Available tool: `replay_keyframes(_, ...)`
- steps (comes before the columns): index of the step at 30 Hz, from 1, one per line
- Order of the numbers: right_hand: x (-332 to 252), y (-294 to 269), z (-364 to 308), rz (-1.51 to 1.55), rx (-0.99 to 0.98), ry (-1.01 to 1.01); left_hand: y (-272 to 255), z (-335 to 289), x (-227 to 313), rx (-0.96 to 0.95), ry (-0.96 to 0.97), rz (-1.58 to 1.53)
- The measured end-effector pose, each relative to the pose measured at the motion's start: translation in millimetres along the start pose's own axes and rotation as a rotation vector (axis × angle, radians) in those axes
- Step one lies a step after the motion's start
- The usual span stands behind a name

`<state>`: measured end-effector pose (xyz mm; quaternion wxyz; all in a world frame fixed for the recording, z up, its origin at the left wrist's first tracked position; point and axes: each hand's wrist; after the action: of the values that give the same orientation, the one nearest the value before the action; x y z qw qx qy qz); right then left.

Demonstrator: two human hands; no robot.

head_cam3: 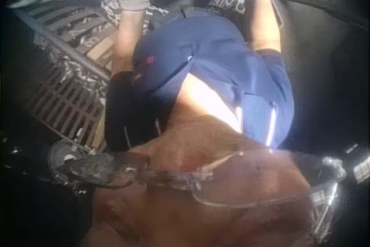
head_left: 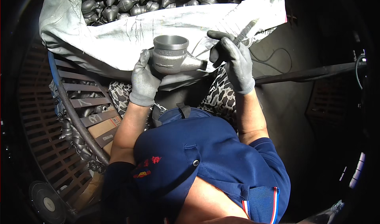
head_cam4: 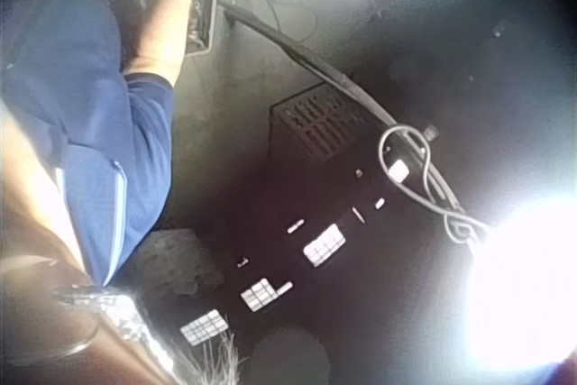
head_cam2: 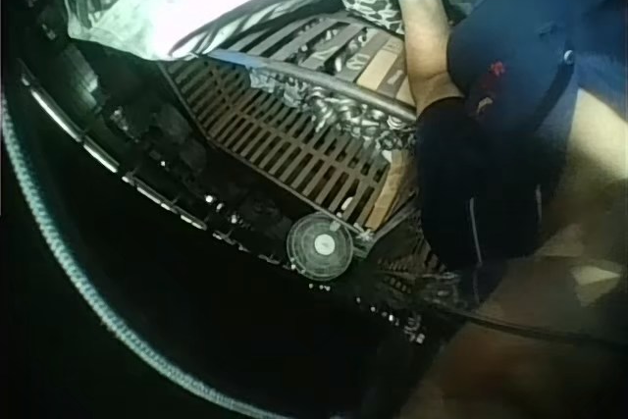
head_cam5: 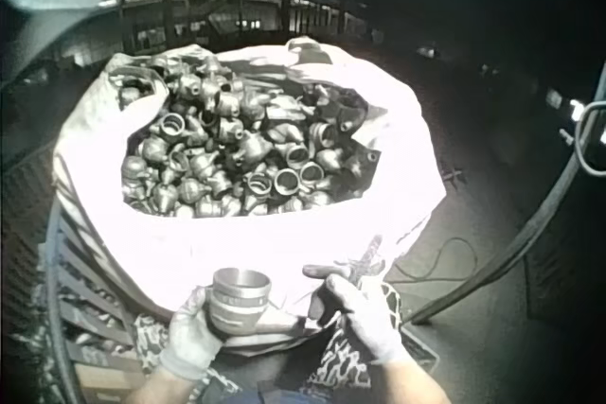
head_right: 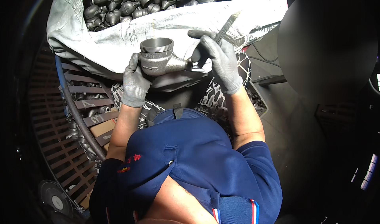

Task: The person sorts cast metal pipe fittings by hand, removing them from a large bulk storage bag and inspecting them.

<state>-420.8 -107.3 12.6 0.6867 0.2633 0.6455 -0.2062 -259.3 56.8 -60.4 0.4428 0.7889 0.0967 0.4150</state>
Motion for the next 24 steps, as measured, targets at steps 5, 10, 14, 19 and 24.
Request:
replay_keyframes(5,11,-21,-31,-0.049,0.001,0.098,18,2,-8,-0.062,-0.177,-0.142)
replay_keyframes(10,23,-35,-56,-0.031,0.320,0.089,64,-18,-41,-0.357,-0.256,0.012)
replay_keyframes(14,27,-89,-74,0.129,0.540,0.152,82,-26,-50,-0.718,-0.308,0.281)
replay_keyframes(19,82,-191,-135,0.192,0.769,0.155,59,5,-18,-0.665,0.077,0.740)
replay_keyframes(24,181,-260,-186,-0.592,1.166,0.434,53,58,65,-0.421,0.552,0.774)
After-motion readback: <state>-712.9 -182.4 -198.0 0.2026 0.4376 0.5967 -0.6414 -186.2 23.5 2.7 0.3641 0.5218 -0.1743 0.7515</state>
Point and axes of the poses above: each hand's wrist, its own z-axis towards the middle knuckle, its own y-axis out of the palm, x = y × z, and after that the axes turned 5 degrees about y, right-handed
